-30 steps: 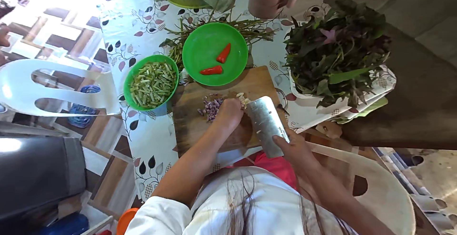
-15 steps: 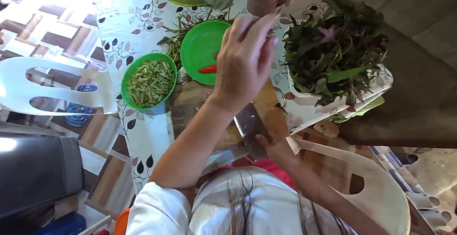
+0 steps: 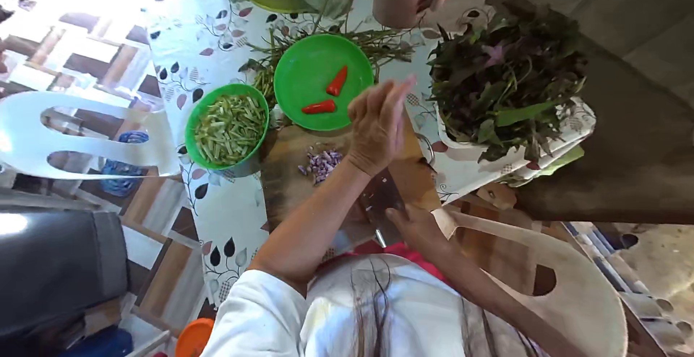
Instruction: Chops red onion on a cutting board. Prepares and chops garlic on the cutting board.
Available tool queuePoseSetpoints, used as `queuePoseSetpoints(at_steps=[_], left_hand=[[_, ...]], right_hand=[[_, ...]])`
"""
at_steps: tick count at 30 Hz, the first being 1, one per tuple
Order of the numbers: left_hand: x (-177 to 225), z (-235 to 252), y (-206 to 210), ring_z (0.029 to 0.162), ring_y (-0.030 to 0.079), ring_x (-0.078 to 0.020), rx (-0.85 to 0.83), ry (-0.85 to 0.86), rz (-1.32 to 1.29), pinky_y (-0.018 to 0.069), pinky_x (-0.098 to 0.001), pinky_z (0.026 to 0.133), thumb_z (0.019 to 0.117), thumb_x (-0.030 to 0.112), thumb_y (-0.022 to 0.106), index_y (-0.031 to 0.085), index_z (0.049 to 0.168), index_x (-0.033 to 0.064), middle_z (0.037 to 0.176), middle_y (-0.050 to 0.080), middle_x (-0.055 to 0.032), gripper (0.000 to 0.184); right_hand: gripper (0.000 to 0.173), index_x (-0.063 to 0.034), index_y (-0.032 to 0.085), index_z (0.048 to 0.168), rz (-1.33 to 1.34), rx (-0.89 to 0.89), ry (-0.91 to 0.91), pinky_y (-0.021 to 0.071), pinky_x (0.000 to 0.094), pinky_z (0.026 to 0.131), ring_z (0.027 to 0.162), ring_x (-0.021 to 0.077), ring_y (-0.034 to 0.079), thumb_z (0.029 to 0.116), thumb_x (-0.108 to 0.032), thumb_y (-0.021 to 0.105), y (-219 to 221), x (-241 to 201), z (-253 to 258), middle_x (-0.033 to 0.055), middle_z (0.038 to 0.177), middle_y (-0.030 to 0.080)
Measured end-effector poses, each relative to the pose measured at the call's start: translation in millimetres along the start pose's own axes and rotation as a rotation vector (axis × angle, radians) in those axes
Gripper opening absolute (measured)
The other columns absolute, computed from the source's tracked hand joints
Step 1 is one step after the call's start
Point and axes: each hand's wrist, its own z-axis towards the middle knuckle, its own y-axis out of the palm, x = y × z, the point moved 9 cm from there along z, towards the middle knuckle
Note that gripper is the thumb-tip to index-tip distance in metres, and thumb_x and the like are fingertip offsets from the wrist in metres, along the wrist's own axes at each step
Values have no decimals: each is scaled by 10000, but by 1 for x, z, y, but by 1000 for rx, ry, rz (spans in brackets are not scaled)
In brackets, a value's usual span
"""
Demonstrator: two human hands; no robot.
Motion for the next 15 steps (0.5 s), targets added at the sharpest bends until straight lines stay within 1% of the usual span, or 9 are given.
queuePoseSetpoints(at_steps=[2, 4, 6, 7, 8, 10, 11, 13, 15], left_hand=[[17, 33, -38, 1156, 598, -302, 127, 15, -77, 395, -448, 1035, 1030, 86, 466, 611, 1255, -23, 1185, 667, -228, 289], [30, 45, -56, 1203, 540, -245, 175, 27, -124, 341, -418, 1063, 1068, 134, 408, 561, 1287, 24, 1224, 618, -183, 288], [21, 12, -29, 1174, 561, -265, 89, -4, -77, 370, -432, 1020, 1049, 89, 442, 558, 1302, 67, 1229, 629, -169, 279], [9, -22, -3, 1129, 631, -330, 20, -7, -24, 448, -490, 974, 1004, 27, 512, 607, 1297, 42, 1205, 680, -207, 309], [-3, -54, 20, 1089, 683, -374, -50, 5, 28, 511, -525, 930, 966, -8, 567, 652, 1297, 15, 1179, 711, -231, 343], [-19, -70, 43, 1035, 698, -357, -177, -41, 97, 524, -495, 908, 937, -23, 602, 677, 1248, 30, 1125, 722, -204, 324], [-19, -69, 42, 1031, 686, -364, -199, -72, 87, 503, -494, 925, 933, -35, 607, 690, 1235, 29, 1113, 718, -209, 319], [-24, -44, 21, 1090, 666, -382, -160, -118, 58, 483, -514, 966, 948, -48, 568, 658, 1250, -9, 1153, 704, -232, 318], [-29, -13, -7, 1169, 633, -393, -120, -140, 14, 454, -535, 1002, 973, -33, 521, 593, 1298, -62, 1220, 682, -260, 334]], right_hand=[[457, 69, 633, 1240, 9, -1, 6, 551, 451, 758, 783, 273, 661, 1089, -349, 527, 0, -2, -3, 221, 1000, 678], [449, 55, 618, 1258, 25, -10, 13, 546, 401, 698, 731, 232, 636, 1090, -350, 524, 0, -2, -3, 195, 990, 664], [452, 60, 624, 1216, 5, -27, 26, 548, 400, 685, 706, 228, 632, 1091, -361, 520, 0, 0, -1, 184, 944, 653], [454, 60, 624, 1210, -17, -44, 33, 554, 437, 750, 781, 261, 656, 1092, -365, 516, 2, 1, 0, 198, 976, 658], [466, 66, 618, 1243, -28, -59, 32, 540, 489, 859, 916, 310, 675, 1089, -362, 521, 2, 0, 1, 230, 1063, 669], [467, 78, 623, 1258, -26, -36, -18, 507, 531, 957, 1048, 356, 669, 1085, -346, 529, -2, -6, 3, 262, 1132, 672], [459, 75, 633, 1236, -30, -31, -29, 515, 522, 938, 1020, 345, 675, 1085, -345, 528, 0, -2, 1, 255, 1106, 678], [434, 68, 646, 1186, -6, -19, -56, 545, 454, 799, 834, 271, 663, 1085, -339, 534, 0, 0, 2, 207, 992, 671], [378, 43, 640, 1154, 105, -38, -50, 526, 360, 665, 692, 172, 604, 1084, -316, 543, 0, 4, 2, 129, 894, 642]])
